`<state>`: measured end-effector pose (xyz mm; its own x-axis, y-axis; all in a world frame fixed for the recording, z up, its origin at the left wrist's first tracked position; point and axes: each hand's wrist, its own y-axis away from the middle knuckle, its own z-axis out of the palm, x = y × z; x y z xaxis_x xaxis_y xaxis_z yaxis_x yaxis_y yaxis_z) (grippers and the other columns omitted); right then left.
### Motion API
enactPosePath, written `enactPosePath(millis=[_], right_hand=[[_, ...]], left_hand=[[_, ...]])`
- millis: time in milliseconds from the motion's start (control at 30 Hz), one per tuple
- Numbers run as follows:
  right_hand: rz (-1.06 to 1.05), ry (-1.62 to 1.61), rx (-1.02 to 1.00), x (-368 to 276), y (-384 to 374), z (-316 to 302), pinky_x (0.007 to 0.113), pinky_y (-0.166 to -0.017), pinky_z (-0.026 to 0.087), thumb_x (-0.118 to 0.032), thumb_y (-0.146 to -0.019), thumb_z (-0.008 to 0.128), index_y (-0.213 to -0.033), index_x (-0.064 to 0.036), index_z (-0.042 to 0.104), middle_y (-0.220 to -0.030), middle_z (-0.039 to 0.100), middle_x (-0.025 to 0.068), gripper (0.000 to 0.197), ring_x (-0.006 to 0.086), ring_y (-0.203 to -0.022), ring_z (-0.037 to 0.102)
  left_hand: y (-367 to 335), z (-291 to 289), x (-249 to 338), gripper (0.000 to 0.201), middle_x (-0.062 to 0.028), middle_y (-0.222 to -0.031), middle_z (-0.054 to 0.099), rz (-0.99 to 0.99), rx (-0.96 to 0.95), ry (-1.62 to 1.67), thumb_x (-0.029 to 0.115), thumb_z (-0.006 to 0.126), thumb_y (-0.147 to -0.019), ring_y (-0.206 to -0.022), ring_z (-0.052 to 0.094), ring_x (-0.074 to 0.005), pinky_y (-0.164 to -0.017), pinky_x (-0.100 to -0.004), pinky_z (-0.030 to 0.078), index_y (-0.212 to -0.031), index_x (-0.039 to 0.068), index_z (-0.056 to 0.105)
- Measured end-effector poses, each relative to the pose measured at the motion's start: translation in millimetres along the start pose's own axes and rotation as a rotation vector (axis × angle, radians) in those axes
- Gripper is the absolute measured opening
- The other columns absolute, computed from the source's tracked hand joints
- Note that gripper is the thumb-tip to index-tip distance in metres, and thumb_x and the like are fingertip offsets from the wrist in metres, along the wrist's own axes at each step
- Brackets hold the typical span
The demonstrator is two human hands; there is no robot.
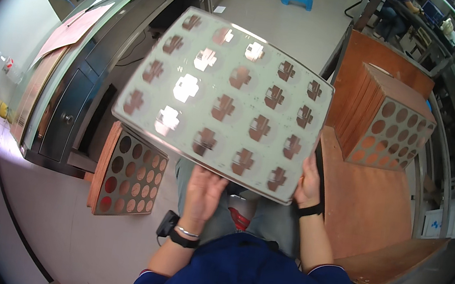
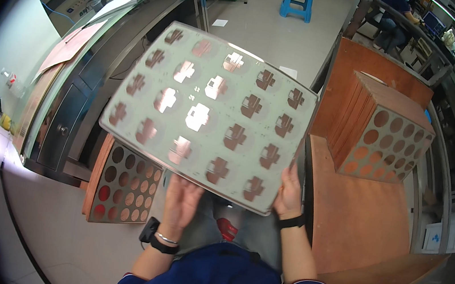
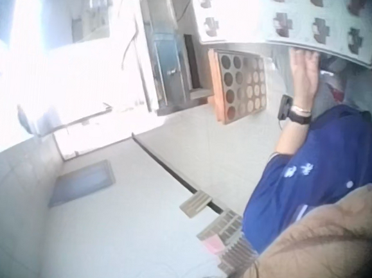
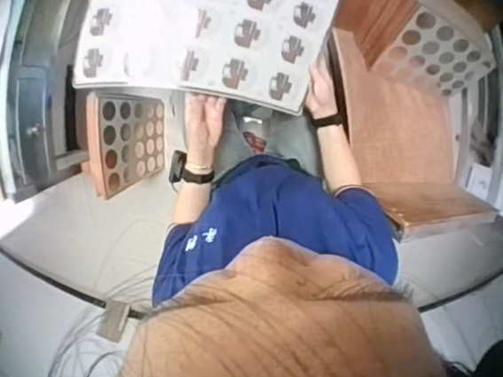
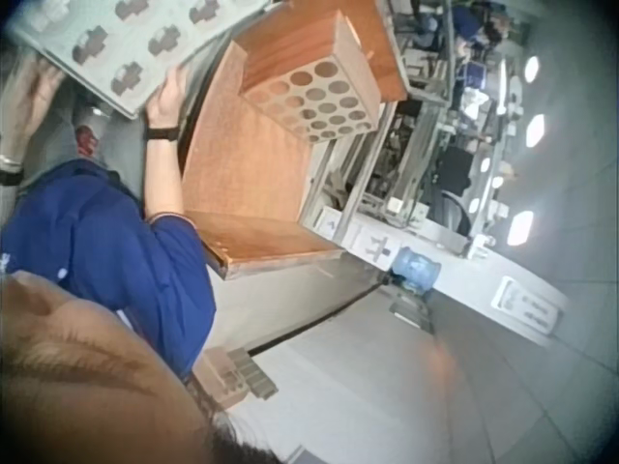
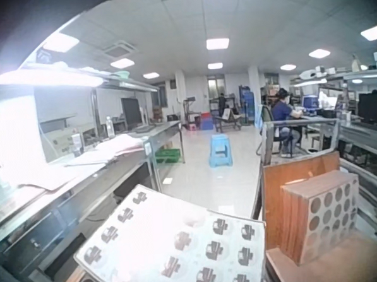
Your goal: Inspecting and sorting circular patterned metal or circuit panels at a workstation.
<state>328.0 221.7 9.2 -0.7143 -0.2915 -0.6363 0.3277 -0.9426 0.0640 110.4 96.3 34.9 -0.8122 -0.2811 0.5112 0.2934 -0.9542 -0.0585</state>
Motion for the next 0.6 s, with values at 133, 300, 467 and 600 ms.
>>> enactPosePath(millis=[133, 300, 467, 600], right_hand=[[0.089, 0.046, -0.079, 25, 31, 21, 0.039, -0.100, 0.040, -0.020, -0.098, 0.042, -0.138, -0.0099, 0.031, -0.134, 0.045, 0.0066, 0.043, 0.0214, -0.122, 0.044], [0.021, -0.300, 0.079, -14, 15, -12, 0.047, -0.104, 0.034, -0.048, -0.095, 0.038, -0.133, -0.0074, 0.041, -0.134, 0.046, 0.0117, 0.056, 0.0290, -0.124, 0.043], [-0.045, -0.220, 0.081, -60, 4, -30, 0.041, -0.098, 0.040, -0.052, -0.094, 0.036, -0.128, 0.0007, 0.045, -0.127, 0.051, 0.0153, 0.063, 0.0286, -0.114, 0.050], [0.078, 0.155, -0.012, -71, 9, -24, 0.031, -0.086, 0.048, -0.043, -0.097, 0.036, -0.127, 0.0016, 0.046, -0.117, 0.056, 0.0118, 0.054, 0.0184, -0.102, 0.056]], left_hand=[[-13, 24, -8, 0.047, -0.0104, -0.131, 0.046, 0.140, 0.193, -0.160, 0.007, 0.050, -0.092, -0.121, 0.044, -0.0230, -0.102, -0.0403, 0.039, -0.137, 0.007, 0.033], [-6, 1, 32, 0.045, -0.0097, -0.130, 0.048, 0.049, 0.137, -0.171, 0.007, 0.049, -0.092, -0.118, 0.049, -0.0218, -0.100, -0.0373, 0.040, -0.134, 0.005, 0.035], [1, -7, 41, 0.038, -0.0102, -0.126, 0.051, 0.041, 0.180, -0.160, 0.015, 0.048, -0.094, -0.114, 0.052, -0.0202, -0.095, -0.0347, 0.044, -0.130, 0.004, 0.040], [3, -20, 44, 0.035, -0.0085, -0.122, 0.054, 0.009, 0.221, -0.194, 0.020, 0.046, -0.096, -0.107, 0.055, -0.0174, -0.089, -0.0316, 0.048, -0.127, 0.003, 0.042]])
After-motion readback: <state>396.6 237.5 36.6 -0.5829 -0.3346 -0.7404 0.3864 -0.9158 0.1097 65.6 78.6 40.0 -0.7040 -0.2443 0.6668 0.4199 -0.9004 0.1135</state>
